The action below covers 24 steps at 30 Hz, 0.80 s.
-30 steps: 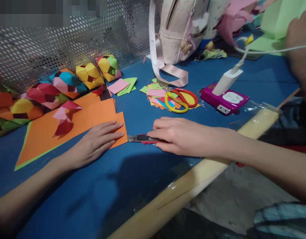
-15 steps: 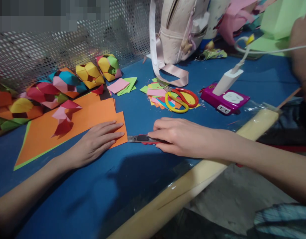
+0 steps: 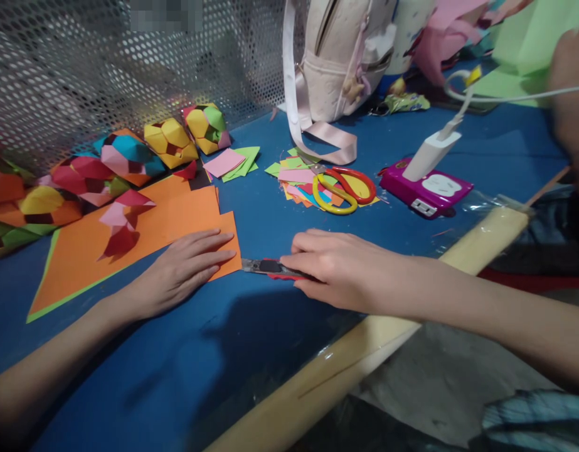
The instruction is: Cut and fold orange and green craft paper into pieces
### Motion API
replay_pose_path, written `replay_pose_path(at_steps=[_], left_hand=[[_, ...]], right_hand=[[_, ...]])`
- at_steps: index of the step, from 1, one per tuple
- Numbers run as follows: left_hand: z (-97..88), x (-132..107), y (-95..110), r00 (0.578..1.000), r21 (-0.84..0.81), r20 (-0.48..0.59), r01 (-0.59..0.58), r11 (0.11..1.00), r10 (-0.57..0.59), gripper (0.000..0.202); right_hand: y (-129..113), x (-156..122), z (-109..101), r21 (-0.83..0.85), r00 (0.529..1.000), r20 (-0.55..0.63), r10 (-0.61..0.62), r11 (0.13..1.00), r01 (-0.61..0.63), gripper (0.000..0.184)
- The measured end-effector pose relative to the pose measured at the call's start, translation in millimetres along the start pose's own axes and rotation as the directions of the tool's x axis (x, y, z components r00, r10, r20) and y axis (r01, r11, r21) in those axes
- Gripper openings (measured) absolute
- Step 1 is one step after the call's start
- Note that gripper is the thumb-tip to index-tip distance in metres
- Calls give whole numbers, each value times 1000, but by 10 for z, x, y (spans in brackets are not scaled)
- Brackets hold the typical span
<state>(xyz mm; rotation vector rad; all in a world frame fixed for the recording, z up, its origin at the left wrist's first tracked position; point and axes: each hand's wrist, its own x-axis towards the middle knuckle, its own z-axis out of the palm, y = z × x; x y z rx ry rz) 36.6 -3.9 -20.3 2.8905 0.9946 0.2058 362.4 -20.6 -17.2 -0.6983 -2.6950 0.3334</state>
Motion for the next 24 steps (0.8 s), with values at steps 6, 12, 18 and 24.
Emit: replay_pose_path(at_steps=[6, 12, 18, 24], left_hand=[[6, 19, 2, 1000, 18, -16, -23, 1000, 24, 44], [-5, 22, 10, 1000, 12, -21, -19, 1000, 20, 45], [-14, 22, 28, 1000, 9, -17, -8, 1000, 8, 45], [-35, 42, 27, 1000, -2, -6, -4, 1000, 4, 47]], right_hand=[[-99, -21, 40, -33, 999, -11, 36, 999, -36, 23], [-153, -16, 44, -39, 998, 7, 68, 997, -68, 22], [-214, 20, 68, -32, 994, 19, 106, 994, -106, 17], [-248, 20, 65, -14, 988, 49, 145, 989, -145, 17]])
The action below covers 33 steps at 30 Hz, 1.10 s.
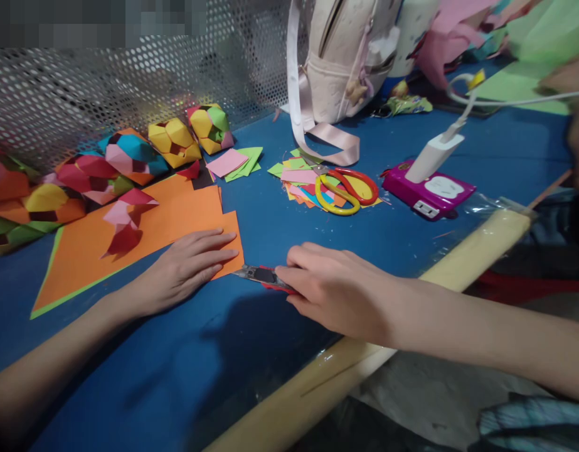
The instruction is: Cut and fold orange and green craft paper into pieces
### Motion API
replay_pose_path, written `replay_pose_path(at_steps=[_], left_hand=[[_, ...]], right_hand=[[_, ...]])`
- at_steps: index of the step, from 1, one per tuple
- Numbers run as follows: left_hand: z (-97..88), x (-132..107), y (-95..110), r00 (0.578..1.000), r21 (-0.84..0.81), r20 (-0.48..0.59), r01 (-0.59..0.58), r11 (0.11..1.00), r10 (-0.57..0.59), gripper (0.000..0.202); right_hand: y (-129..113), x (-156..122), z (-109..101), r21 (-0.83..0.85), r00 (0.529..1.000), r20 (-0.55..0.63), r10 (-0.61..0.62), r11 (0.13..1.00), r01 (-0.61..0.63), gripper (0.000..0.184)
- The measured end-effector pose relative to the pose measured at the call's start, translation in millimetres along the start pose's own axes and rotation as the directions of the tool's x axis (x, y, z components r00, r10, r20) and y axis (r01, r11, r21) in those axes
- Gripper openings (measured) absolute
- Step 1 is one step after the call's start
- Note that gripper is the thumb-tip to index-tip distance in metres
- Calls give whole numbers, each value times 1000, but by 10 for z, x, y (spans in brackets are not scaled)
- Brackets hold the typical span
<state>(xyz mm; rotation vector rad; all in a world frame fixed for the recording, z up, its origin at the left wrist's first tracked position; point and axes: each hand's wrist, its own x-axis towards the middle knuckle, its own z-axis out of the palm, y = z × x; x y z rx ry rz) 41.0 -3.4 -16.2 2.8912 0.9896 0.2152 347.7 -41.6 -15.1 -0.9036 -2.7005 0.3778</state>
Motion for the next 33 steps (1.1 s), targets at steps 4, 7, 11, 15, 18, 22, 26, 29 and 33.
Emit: replay_pose_path(at_steps=[4, 7, 11, 15, 18, 22, 26, 29, 33], left_hand=[[-48, 30, -74, 998, -50, 62, -9, 999, 12, 45], [-53, 35, -142, 997, -75, 78, -24, 997, 29, 43], [-14, 22, -180, 998, -80, 56, -33, 996, 38, 43], [8, 18, -172, 998, -86, 43, -38, 996, 42, 42], [7, 20, -168, 998, -90, 41, -41, 995, 45, 42], [5, 17, -170, 998, -91, 44, -34, 995, 38, 41], [8, 14, -170, 998, -90, 45, -33, 995, 37, 42], [11, 15, -170, 998, -86, 46, -37, 996, 41, 42], [19, 16, -174, 998, -82, 43, -33, 996, 36, 42]], right_hand=[[5, -29, 3, 17, 1000, -20, -8, 1000, 9, 19], [-27, -52, 2, 37, 1000, 0, 13, 999, -13, 20], [-101, -83, 26, 30, 999, -7, 40, 999, -39, 20], [-152, -112, 80, 13, 997, -71, 43, 999, -42, 21], [-188, -109, 100, -36, 998, -65, 16, 999, -18, 19], [-246, -72, 104, -147, 999, -37, -24, 989, 18, 15], [-276, -52, 118, -226, 996, -48, -76, 972, 63, 17], [-288, -47, 127, -218, 996, -65, -62, 975, 46, 18], [-312, -31, 135, -207, 997, -71, -42, 978, 26, 20]])
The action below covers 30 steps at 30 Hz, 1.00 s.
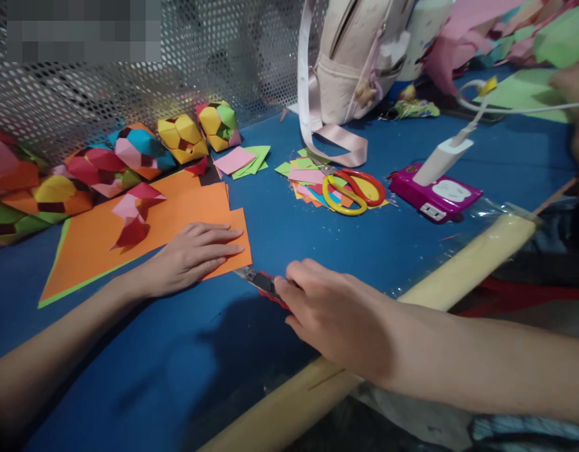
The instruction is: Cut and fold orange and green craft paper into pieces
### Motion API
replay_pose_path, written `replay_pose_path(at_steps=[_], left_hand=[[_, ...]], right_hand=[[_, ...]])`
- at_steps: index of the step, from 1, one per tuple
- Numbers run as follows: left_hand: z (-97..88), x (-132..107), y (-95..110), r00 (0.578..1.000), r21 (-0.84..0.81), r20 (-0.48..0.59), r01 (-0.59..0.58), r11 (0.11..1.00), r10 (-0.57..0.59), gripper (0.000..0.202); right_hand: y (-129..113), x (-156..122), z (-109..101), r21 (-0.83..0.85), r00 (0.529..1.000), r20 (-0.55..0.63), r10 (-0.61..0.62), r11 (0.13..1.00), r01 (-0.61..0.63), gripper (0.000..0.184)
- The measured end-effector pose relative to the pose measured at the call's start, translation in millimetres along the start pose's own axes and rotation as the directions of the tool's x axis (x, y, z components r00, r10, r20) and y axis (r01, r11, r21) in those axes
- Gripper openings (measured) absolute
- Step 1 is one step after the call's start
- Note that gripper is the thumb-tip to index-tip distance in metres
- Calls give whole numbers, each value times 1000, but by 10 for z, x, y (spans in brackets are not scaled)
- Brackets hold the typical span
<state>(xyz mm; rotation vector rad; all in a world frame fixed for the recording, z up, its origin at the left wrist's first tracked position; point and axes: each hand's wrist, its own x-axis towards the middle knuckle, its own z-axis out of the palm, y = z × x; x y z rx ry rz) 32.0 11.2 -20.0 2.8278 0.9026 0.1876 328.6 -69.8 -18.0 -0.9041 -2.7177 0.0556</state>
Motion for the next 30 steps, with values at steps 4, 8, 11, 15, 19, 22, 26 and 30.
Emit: replay_pose_path(at_steps=[4, 8, 11, 15, 19, 22, 26, 30], left_hand=[[12, -5, -5, 1000, -10, -6, -2, 1000, 2, 43], [13, -4, 0, 1000, -14, -4, 11, 1000, -11, 42], [4, 0, 7, 1000, -8, -4, 6, 1000, -6, 42], [-5, 1, 9, 1000, -3, 0, -4, 1000, 4, 42], [-4, 1, 9, 1000, -8, 6, 12, 1000, -12, 42], [-5, 3, 12, 1000, -11, 10, 18, 1000, -18, 42], [-9, 4, 16, 1000, -17, 10, 15, 1000, -15, 42], [-6, 1, 16, 1000, -11, 11, 7, 1000, -7, 43]], right_hand=[[-12, 21, 7, 1, 1000, -2, -5, 1000, 5, 19], [-13, 36, 7, -35, 999, -16, -27, 999, 27, 19], [-15, 47, 1, -43, 999, -20, -40, 998, 39, 20], [-25, 67, -4, -44, 998, -12, -54, 998, 53, 18], [-34, 85, -1, -55, 997, -43, -63, 997, 60, 16], [-34, 89, 0, -56, 996, -35, -77, 996, 75, 16], [-33, 97, -5, -45, 996, -22, -81, 996, 80, 18], [-49, 124, -10, -3, 999, 8, -40, 999, 40, 20]])
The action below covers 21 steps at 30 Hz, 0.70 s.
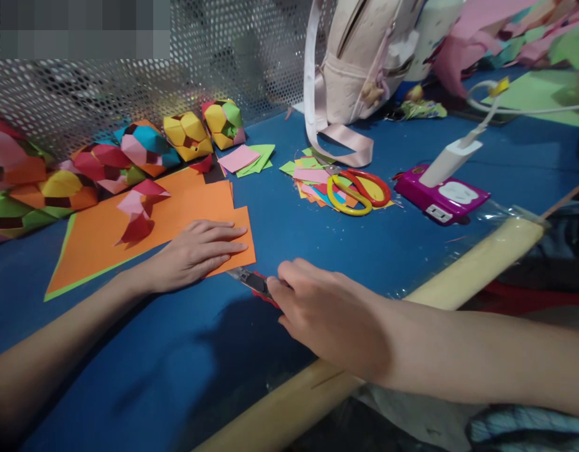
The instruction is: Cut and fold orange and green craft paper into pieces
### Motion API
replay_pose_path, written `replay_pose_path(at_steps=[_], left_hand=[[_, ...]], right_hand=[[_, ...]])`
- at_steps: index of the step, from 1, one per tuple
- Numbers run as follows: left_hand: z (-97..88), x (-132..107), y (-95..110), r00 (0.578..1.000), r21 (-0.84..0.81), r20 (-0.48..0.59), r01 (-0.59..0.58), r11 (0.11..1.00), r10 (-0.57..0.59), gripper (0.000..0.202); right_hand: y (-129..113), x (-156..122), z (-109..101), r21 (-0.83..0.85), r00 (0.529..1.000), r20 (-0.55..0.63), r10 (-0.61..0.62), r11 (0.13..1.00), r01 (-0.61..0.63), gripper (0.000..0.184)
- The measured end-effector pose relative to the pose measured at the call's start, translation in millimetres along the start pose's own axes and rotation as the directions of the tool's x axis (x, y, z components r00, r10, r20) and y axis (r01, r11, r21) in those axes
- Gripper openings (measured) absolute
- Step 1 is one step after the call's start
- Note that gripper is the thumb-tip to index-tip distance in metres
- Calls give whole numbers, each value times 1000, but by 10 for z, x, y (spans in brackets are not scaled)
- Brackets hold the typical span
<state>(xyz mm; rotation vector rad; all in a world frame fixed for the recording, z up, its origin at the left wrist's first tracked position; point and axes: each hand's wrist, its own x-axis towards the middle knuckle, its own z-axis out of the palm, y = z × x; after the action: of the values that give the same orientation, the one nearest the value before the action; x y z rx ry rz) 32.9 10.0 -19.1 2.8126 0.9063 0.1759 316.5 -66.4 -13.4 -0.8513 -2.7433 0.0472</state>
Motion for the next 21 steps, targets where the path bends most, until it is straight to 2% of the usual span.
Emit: replay_pose_path(at_steps=[21], left_hand=[[15, 1, -16, 1000, -21, -6, 1, 1000, -1, 42]], right_hand=[[-43, 72, -16, 28, 1000, 3, 7, 1000, -7, 24]])
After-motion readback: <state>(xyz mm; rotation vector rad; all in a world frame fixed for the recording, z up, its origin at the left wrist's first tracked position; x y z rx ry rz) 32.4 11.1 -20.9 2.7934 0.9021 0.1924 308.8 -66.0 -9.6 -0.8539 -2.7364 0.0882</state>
